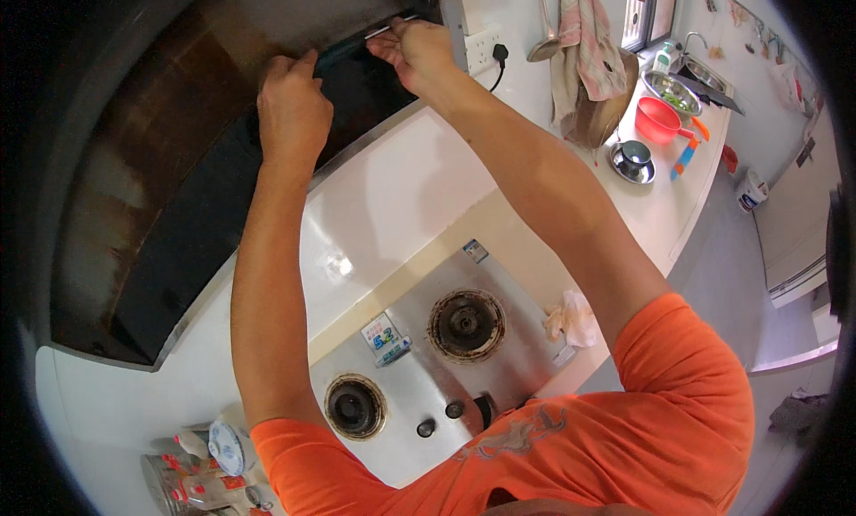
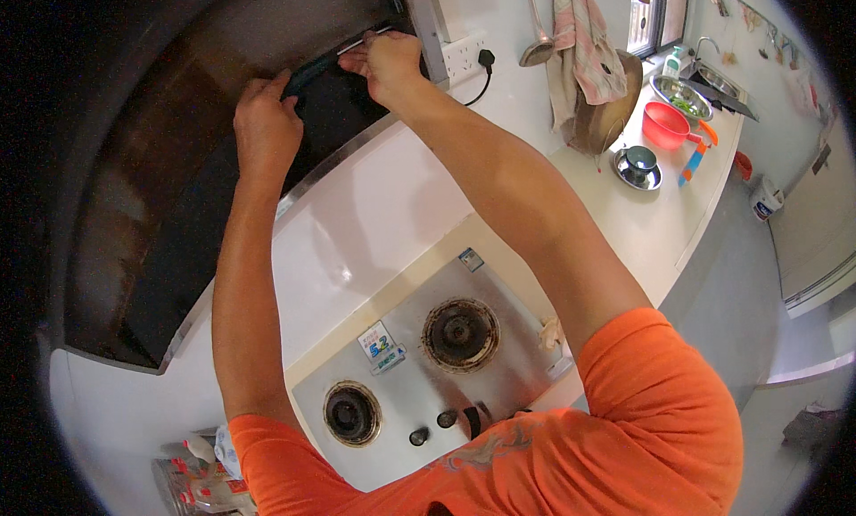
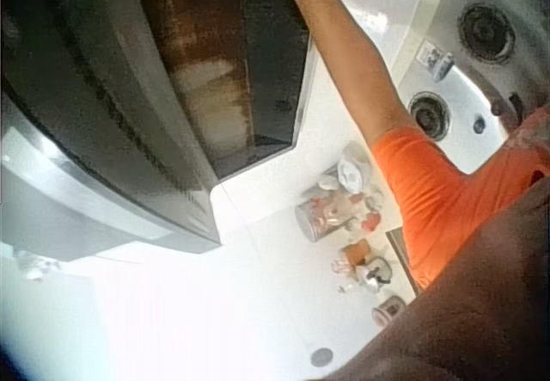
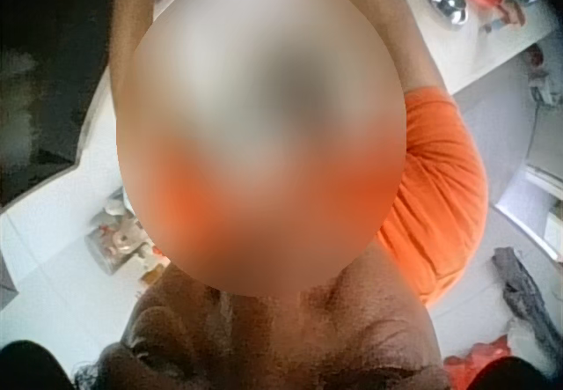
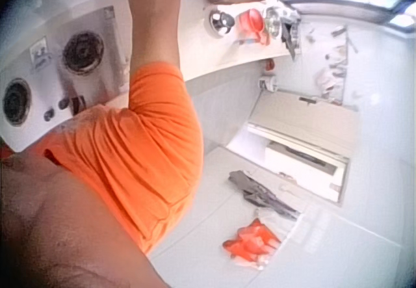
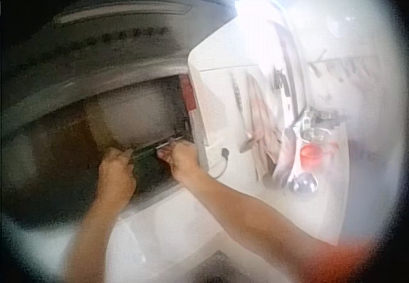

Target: The person wipes the exterior of a kitchen hood and the surrounding countertop with a cloth, then uses a screwdriver to tighten a screw inside the hood vent area.

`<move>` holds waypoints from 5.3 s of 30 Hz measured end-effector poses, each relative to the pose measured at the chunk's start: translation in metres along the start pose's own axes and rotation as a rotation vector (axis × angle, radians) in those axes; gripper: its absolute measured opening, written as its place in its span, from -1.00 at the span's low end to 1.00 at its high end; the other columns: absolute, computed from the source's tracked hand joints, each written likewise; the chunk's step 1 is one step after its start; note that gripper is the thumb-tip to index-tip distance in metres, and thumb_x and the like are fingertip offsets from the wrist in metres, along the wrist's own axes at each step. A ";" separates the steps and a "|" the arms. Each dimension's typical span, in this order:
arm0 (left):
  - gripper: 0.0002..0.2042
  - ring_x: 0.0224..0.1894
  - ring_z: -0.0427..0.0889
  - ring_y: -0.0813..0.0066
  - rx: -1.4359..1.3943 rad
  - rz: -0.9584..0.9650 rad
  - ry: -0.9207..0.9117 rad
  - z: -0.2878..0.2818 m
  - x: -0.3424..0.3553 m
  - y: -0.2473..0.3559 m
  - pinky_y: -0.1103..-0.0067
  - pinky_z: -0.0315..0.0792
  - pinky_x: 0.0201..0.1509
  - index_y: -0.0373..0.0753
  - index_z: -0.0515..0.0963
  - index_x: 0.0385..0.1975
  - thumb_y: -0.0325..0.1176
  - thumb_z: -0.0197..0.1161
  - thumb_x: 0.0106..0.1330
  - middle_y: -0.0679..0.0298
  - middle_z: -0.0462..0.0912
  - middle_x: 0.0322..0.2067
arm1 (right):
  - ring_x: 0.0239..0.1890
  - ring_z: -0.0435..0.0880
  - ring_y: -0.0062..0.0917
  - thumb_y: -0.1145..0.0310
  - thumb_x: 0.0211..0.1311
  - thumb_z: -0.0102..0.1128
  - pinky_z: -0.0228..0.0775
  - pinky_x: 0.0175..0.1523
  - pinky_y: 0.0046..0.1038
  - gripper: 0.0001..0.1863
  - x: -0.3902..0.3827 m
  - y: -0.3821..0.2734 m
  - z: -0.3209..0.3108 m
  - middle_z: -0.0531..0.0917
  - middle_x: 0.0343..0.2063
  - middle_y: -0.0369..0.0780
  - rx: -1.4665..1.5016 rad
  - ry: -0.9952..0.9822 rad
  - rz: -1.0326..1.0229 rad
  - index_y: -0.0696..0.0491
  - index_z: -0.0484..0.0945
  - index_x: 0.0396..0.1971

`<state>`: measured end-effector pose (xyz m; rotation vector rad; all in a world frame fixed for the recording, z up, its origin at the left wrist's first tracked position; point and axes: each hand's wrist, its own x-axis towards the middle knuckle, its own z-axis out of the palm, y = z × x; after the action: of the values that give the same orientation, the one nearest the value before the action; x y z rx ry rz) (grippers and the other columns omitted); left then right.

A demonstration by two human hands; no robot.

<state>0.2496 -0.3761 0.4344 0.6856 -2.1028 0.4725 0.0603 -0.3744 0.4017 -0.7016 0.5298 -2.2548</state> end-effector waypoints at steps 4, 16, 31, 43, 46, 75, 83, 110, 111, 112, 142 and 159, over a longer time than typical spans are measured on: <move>-0.67 -0.10 0.67 0.02 0.000 0.005 0.039 0.007 -0.005 -0.003 0.31 0.56 0.02 -0.31 0.65 0.01 -0.56 0.30 0.21 -0.08 0.63 -0.11 | -0.41 0.65 -0.27 0.50 0.47 -0.08 0.62 -0.24 -0.29 -0.81 -0.002 0.000 0.001 0.64 -0.37 0.02 -0.015 0.004 0.002 0.32 0.47 -0.23; -0.68 -0.14 0.66 -0.02 -0.048 0.033 0.080 0.014 -0.011 -0.006 0.30 0.55 0.00 -0.37 0.64 -0.02 -0.58 0.28 0.19 -0.08 0.62 -0.17 | -0.51 0.64 -0.22 0.54 0.44 -0.06 0.63 -0.36 -0.22 -0.88 0.004 0.005 -0.004 0.61 -0.42 0.06 -0.008 0.001 -0.021 0.32 0.38 -0.25; -0.57 0.02 0.59 0.08 0.046 0.080 0.176 0.022 -0.013 -0.013 0.32 0.53 0.11 -0.23 0.63 0.05 -0.66 0.28 0.12 0.04 0.58 -0.06 | -0.46 0.63 -0.23 0.57 0.42 -0.11 0.59 -0.39 -0.26 -0.88 0.004 0.003 -0.002 0.60 -0.35 0.06 0.035 0.012 -0.028 0.30 0.42 -0.26; -0.67 0.10 0.53 0.06 0.032 0.129 0.189 0.022 -0.020 -0.016 0.32 0.56 0.10 -0.26 0.64 0.01 -0.56 0.21 0.22 0.01 0.55 -0.01 | -0.35 0.62 -0.22 0.59 0.40 -0.14 0.57 -0.26 -0.28 -0.85 0.001 0.007 -0.006 0.60 -0.29 0.03 -0.004 -0.048 -0.031 0.30 0.44 -0.20; -0.67 0.10 0.53 0.07 0.033 0.139 0.209 0.023 -0.020 -0.017 0.32 0.56 0.09 -0.26 0.65 0.00 -0.55 0.22 0.22 0.00 0.56 -0.03 | -0.39 0.61 -0.23 0.63 0.37 -0.18 0.56 -0.30 -0.27 -0.84 0.000 0.007 -0.002 0.61 -0.33 0.03 -0.004 -0.029 -0.050 0.29 0.44 -0.23; -0.58 0.06 0.54 0.10 -0.019 0.053 0.217 0.032 -0.028 -0.016 0.32 0.54 0.13 -0.26 0.64 0.03 -0.68 0.21 0.14 0.07 0.56 -0.07 | -0.41 0.64 -0.24 0.47 0.46 -0.08 0.56 -0.34 -0.31 -0.82 0.002 0.012 -0.006 0.63 -0.35 0.06 -0.099 -0.037 -0.065 0.30 0.43 -0.23; -0.60 0.07 0.55 0.12 0.004 0.048 0.213 0.032 -0.027 -0.014 0.34 0.55 0.13 -0.28 0.64 0.02 -0.69 0.21 0.15 0.06 0.56 -0.06 | -0.41 0.64 -0.26 0.49 0.46 -0.09 0.54 -0.35 -0.35 -0.81 0.002 0.009 -0.010 0.63 -0.34 0.07 -0.109 -0.049 -0.066 0.32 0.45 -0.24; -0.59 0.08 0.55 0.11 -0.005 0.049 0.182 0.032 -0.028 -0.019 0.38 0.53 0.15 -0.26 0.65 0.02 -0.67 0.29 0.13 0.04 0.56 -0.02 | -0.45 0.66 -0.24 0.50 0.44 -0.05 0.44 -0.50 -0.40 -0.86 -0.002 0.011 -0.005 0.62 -0.35 0.04 -0.132 -0.025 -0.079 0.28 0.42 -0.29; -0.59 0.07 0.55 0.11 -0.010 0.056 0.190 0.033 -0.028 -0.019 0.38 0.54 0.14 -0.26 0.65 0.02 -0.67 0.28 0.13 0.03 0.56 -0.02 | -0.45 0.66 -0.24 0.50 0.44 -0.04 0.44 -0.50 -0.40 -0.87 -0.002 0.012 -0.006 0.62 -0.35 0.04 -0.136 -0.017 -0.079 0.27 0.42 -0.30; -0.60 0.07 0.56 0.11 -0.015 0.062 0.197 0.034 -0.028 -0.019 0.37 0.54 0.14 -0.27 0.65 0.01 -0.67 0.28 0.13 0.03 0.56 -0.02 | -0.45 0.66 -0.24 0.51 0.44 -0.04 0.44 -0.50 -0.40 -0.87 -0.002 0.012 -0.007 0.62 -0.35 0.05 -0.136 -0.011 -0.074 0.26 0.41 -0.30; -0.70 -0.09 0.63 0.07 -0.038 0.107 0.089 0.018 -0.011 -0.016 0.32 0.55 0.03 -0.37 0.65 -0.07 -0.61 0.27 0.17 0.00 0.60 -0.19 | -0.51 0.66 -0.25 0.49 0.48 -0.09 0.46 -0.52 -0.37 -0.80 0.002 0.014 -0.005 0.61 -0.43 0.07 -0.050 -0.034 -0.112 0.36 0.42 -0.24; -0.71 -0.10 0.62 0.07 -0.033 0.141 0.115 0.022 -0.013 -0.016 0.32 0.54 0.02 -0.41 0.65 -0.09 -0.60 0.30 0.15 -0.01 0.60 -0.21 | -0.45 0.69 -0.25 0.47 0.49 -0.09 0.48 -0.45 -0.40 -0.83 0.001 0.015 -0.008 0.64 -0.38 0.04 -0.079 -0.025 -0.107 0.28 0.41 -0.24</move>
<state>0.2521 -0.3966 0.4129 0.4816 -2.0535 0.5406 0.0627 -0.3843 0.3879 -0.8140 0.5846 -2.3316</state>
